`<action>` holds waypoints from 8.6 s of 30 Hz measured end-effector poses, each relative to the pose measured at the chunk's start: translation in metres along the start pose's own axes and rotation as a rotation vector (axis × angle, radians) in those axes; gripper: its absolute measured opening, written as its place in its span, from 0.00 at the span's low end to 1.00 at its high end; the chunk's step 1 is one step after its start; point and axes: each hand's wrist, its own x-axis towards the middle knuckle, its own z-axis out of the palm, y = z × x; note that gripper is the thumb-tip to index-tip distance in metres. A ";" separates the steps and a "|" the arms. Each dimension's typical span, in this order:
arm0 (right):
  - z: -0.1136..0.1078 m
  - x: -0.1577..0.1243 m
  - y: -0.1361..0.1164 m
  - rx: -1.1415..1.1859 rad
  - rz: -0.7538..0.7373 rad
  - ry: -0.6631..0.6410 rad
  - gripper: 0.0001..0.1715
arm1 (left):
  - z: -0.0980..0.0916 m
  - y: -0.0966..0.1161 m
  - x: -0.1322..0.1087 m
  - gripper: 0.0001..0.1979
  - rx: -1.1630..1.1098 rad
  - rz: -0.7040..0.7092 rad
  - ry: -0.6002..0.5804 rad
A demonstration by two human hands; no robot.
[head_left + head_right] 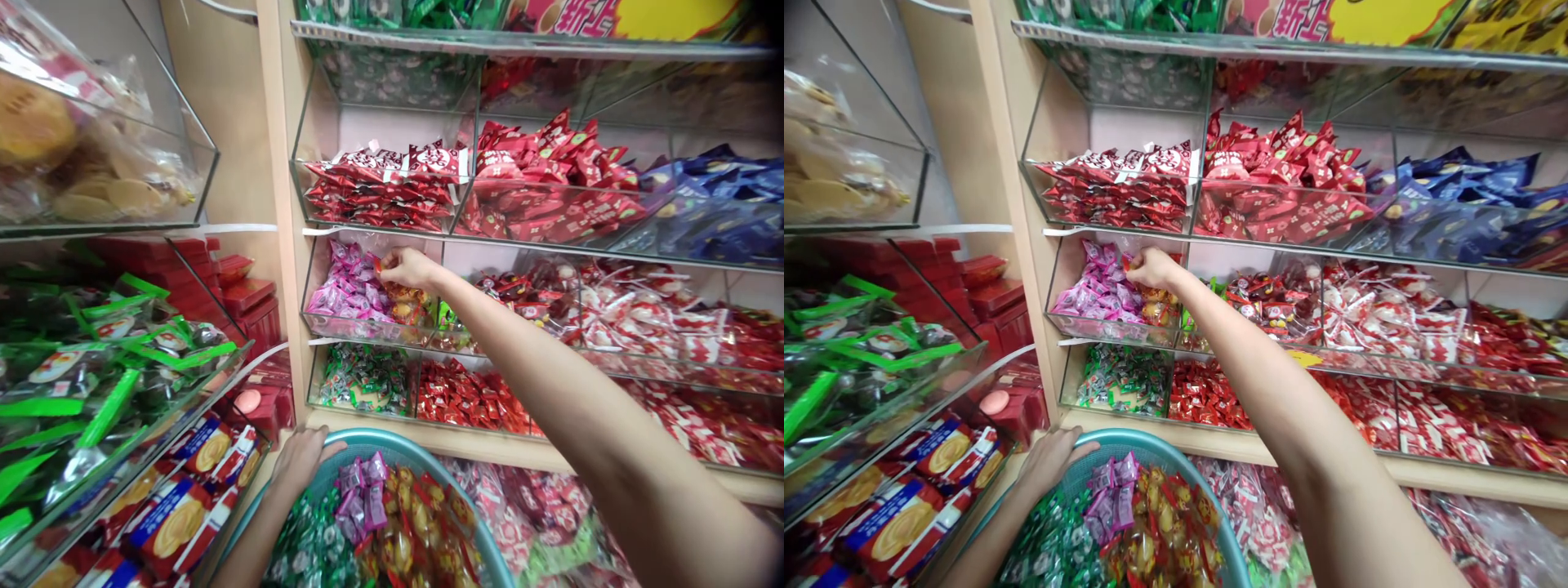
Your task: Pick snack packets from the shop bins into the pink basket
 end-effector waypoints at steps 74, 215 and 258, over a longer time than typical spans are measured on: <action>-0.004 -0.054 -0.047 -0.726 -0.136 -0.403 0.19 | 0.005 -0.002 0.000 0.28 0.015 0.010 0.050; 0.037 -0.001 -0.031 -0.383 0.140 0.099 0.21 | 0.009 -0.004 0.002 0.27 0.003 0.009 0.046; 0.159 -0.230 0.028 -0.492 -0.483 -0.364 0.08 | 0.003 0.001 0.001 0.30 -0.016 -0.002 0.011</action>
